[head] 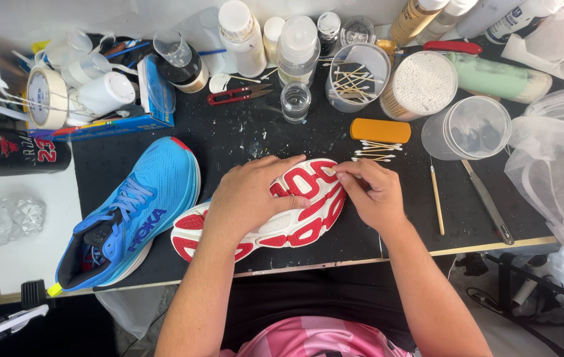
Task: The person paints the white midsole of a blue HOKA sneaker with red paint using a small brush. They carefully fill in the recessed areas of the sole pattern, occasionally rotating the shoe to access different sections. The person also uses a cotton swab to clean up excess paint from the edges.
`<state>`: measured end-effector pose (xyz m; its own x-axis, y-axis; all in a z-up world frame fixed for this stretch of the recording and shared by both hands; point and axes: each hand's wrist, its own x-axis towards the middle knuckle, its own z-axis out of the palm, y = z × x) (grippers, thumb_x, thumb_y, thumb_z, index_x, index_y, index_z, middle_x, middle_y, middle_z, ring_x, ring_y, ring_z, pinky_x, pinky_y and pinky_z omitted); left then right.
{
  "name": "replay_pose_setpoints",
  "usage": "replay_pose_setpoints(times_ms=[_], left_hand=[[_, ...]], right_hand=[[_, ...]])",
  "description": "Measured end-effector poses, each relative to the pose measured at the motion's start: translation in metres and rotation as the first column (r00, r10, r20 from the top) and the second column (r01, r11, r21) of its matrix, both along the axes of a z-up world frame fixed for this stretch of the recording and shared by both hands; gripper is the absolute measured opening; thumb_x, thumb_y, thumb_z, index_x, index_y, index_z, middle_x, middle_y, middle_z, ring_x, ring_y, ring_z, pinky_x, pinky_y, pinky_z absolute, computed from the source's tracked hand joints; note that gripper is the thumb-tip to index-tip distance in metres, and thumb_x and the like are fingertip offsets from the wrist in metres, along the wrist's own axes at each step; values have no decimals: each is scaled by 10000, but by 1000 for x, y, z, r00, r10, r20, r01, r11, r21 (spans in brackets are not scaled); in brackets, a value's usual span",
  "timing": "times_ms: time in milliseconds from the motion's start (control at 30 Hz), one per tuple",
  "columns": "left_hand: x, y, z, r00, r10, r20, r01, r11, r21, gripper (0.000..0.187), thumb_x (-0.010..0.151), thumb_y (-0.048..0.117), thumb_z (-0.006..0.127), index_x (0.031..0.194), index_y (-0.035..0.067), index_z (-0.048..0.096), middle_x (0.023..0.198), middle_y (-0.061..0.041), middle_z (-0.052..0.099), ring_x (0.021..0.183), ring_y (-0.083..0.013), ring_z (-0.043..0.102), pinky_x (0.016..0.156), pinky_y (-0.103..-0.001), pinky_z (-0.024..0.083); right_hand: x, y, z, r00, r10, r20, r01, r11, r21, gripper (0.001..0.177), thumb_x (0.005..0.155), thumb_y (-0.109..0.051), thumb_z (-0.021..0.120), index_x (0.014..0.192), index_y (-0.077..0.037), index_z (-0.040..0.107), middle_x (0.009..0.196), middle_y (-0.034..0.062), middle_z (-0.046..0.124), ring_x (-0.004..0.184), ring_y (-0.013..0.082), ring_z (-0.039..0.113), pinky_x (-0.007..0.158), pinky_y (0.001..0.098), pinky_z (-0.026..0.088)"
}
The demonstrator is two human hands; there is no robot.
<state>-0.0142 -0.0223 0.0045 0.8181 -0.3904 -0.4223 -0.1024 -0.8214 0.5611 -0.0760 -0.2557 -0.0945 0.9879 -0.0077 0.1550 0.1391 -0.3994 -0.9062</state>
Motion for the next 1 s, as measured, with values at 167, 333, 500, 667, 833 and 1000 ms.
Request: replay_pose_setpoints(times_ms=[167, 333, 500, 667, 833, 1000], left_hand=[[1, -1, -1, 999, -20, 32, 20, 1000, -9, 807, 634, 584, 833, 1375, 334, 631, 1073, -9, 728, 997, -230, 694, 903, -422, 511], [1, -3, 4, 999, 7, -34, -6, 1000, 21, 829, 618, 579, 827, 1386, 346, 619, 1062, 15, 730, 972, -226, 700, 892, -407, 528], [4, -1, 2, 999, -7, -51, 8, 1000, 15, 836, 619, 582, 822, 1396, 356, 612, 1043, 7, 729, 975, -213, 708, 888, -402, 536], [2, -1, 0, 1000, -6, -23, 7, 1000, 7, 843, 612, 590, 825, 1390, 341, 617, 1074, 3, 730, 996, -224, 707, 894, -416, 535], [1, 2, -8, 998, -20, 55, 22, 1000, -22, 849, 614, 619, 838, 1380, 318, 632, 1124, -34, 713, 1034, -254, 689, 908, -444, 525], [5, 3, -10, 996, -77, -40, 78, 996, 31, 921, 621, 628, 814, 1435, 268, 575, 1084, -6, 723, 1011, -194, 716, 931, -414, 529]], right_hand=[[2, -19, 5, 996, 66, -64, -67, 997, -26, 139, 924, -6, 721, 1043, -68, 756, 857, 29, 707, 641, 87, 579, 586, 230, 457], [3, -12, 3, 997, 57, -53, -58, 998, -16, 145, 932, -6, 722, 1059, -69, 756, 819, 23, 687, 628, 82, 573, 581, 233, 450], [4, -14, 9, 996, 91, -10, -91, 996, 0, 146, 941, 1, 713, 1066, -65, 744, 847, 17, 692, 654, 68, 592, 584, 230, 465], [-12, -9, 15, 998, 59, -5, -59, 995, -79, 142, 895, 9, 747, 1030, -34, 746, 770, 32, 635, 586, 89, 503, 538, 259, 409], [-17, 12, 14, 999, 36, 39, -32, 996, -89, 143, 907, 22, 729, 1043, -22, 725, 805, 38, 654, 599, 73, 536, 532, 235, 418], [-23, 16, 11, 1000, 24, -2, -24, 998, -55, 113, 944, 12, 719, 1052, -19, 714, 777, 24, 662, 611, 63, 561, 546, 232, 429]])
